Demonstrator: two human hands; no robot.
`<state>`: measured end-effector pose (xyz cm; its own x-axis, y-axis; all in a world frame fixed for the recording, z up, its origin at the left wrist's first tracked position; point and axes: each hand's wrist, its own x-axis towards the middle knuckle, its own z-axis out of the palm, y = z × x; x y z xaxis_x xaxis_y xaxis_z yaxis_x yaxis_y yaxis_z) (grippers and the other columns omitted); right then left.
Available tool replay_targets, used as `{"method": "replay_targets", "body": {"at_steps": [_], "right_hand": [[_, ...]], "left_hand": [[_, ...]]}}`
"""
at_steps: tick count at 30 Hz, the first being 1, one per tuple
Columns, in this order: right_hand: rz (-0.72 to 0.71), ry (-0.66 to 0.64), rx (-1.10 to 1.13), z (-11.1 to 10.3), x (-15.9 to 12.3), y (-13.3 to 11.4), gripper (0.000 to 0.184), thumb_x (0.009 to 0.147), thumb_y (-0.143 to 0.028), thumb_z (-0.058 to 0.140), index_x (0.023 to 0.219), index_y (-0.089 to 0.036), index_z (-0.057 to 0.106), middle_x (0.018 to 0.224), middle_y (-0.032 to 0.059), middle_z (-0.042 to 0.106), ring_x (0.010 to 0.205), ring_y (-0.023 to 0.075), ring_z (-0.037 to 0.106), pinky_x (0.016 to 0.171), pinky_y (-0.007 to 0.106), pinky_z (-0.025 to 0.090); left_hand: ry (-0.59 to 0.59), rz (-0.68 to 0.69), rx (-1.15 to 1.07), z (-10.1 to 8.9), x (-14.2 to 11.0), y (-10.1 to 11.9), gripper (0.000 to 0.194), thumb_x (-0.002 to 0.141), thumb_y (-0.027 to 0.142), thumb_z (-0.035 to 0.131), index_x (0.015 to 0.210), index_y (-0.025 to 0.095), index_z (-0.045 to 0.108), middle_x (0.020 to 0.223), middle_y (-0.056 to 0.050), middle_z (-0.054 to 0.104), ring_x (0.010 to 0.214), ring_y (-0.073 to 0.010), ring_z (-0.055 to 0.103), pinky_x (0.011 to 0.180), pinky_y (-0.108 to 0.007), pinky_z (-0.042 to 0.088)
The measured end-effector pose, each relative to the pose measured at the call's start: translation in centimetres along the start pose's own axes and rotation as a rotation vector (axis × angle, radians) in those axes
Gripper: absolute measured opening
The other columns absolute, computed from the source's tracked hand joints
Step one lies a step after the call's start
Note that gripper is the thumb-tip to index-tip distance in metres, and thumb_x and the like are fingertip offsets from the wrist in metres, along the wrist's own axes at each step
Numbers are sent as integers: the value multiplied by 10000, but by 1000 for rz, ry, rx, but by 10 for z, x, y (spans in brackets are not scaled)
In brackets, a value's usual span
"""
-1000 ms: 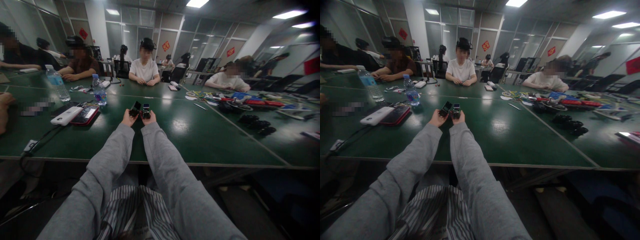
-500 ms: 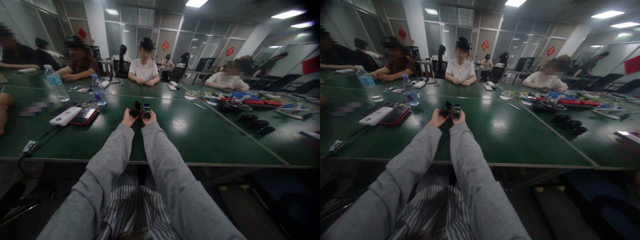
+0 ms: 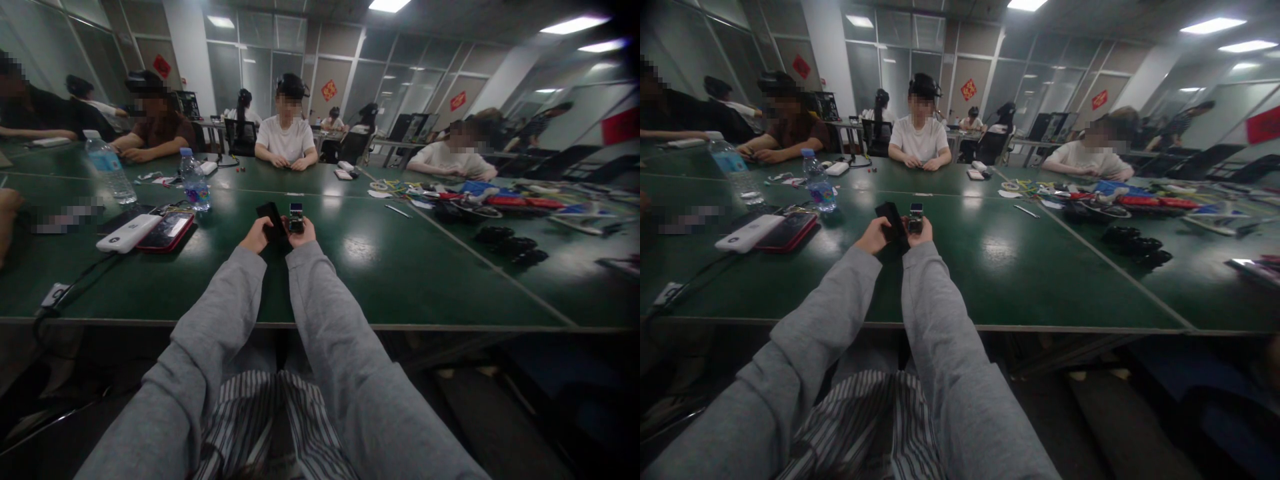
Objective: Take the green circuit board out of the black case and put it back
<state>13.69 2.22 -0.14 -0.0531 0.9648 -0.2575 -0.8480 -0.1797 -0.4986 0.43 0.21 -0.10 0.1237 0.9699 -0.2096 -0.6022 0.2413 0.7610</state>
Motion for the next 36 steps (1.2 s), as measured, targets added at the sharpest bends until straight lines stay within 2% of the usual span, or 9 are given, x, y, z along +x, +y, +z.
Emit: {"method": "replay_targets", "body": {"at_steps": [7, 13, 15, 19, 22, 24, 27, 32, 36], "right_hand": [[-52, 53, -136, 5, 7, 5, 281, 1018, -277, 428, 848, -168, 624, 664, 2, 685, 599, 136, 670, 547, 226, 571], [-192, 122, -204, 8, 13, 11, 101, 935, -184, 556, 868, -197, 631, 608, -90, 631, 539, 93, 599, 563, 187, 535], [-251, 118, -216, 8, 12, 12, 104, 898, -127, 582, 858, -197, 648, 635, -102, 643, 558, 71, 594, 586, 157, 519], [-338, 11, -374, 12, 7, 16, 183, 838, -25, 620, 833, -184, 712, 689, -81, 678, 656, 57, 614, 714, 144, 522], [-372, -127, -498, 17, 2, 21, 173, 850, -41, 651, 839, -194, 731, 762, -61, 707, 781, 62, 650, 868, 181, 524], [-366, -156, -484, 19, 0, 22, 159, 871, -60, 651, 853, -197, 730, 812, -52, 718, 839, 57, 665, 937, 200, 507], [-321, -118, -473, 17, -1, 20, 136, 919, -119, 618, 884, -201, 721, 793, -45, 712, 821, 60, 677, 944, 230, 513], [-191, -28, -462, 7, 5, 19, 135, 968, -246, 592, 909, -199, 703, 679, -36, 689, 690, 95, 681, 822, 262, 550], [-175, -14, -440, 0, 17, 26, 124, 939, -220, 603, 871, -188, 702, 644, -59, 669, 611, 77, 636, 747, 215, 544]], "left_hand": [[58, 33, 40, 5, 2, 0, 90, 835, 226, 638, 884, 158, 668, 703, -15, 683, 593, -142, 644, 604, -254, 530], [75, 51, 26, 6, 4, -4, 108, 811, 194, 695, 907, 145, 683, 717, -18, 701, 616, -139, 660, 623, -246, 525], [77, 48, 8, 6, 3, -4, 116, 804, 194, 702, 909, 148, 687, 732, -22, 707, 630, -150, 667, 634, -262, 530], [25, 44, -46, 5, 0, -2, 130, 862, 261, 661, 938, 160, 695, 759, -41, 711, 701, -182, 684, 690, -300, 548], [0, 15, -118, 0, -1, -1, 270, 925, 414, 596, 994, 172, 694, 804, -72, 707, 781, -217, 689, 735, -342, 551], [24, -7, -171, -5, -1, 0, 355, 934, 514, 557, 1027, 194, 681, 842, -87, 699, 825, -246, 684, 741, -378, 548], [111, -24, -233, -13, 0, 0, 381, 933, 560, 532, 1036, 214, 656, 857, -95, 676, 818, -254, 666, 708, -387, 535], [136, -27, -251, -13, 1, 1, 340, 925, 526, 543, 1017, 213, 640, 861, -86, 668, 778, -234, 655, 685, -374, 534], [128, -18, -136, -5, 6, -2, 245, 931, 407, 513, 924, 193, 632, 768, -65, 642, 706, -202, 641, 664, -331, 525]]}}
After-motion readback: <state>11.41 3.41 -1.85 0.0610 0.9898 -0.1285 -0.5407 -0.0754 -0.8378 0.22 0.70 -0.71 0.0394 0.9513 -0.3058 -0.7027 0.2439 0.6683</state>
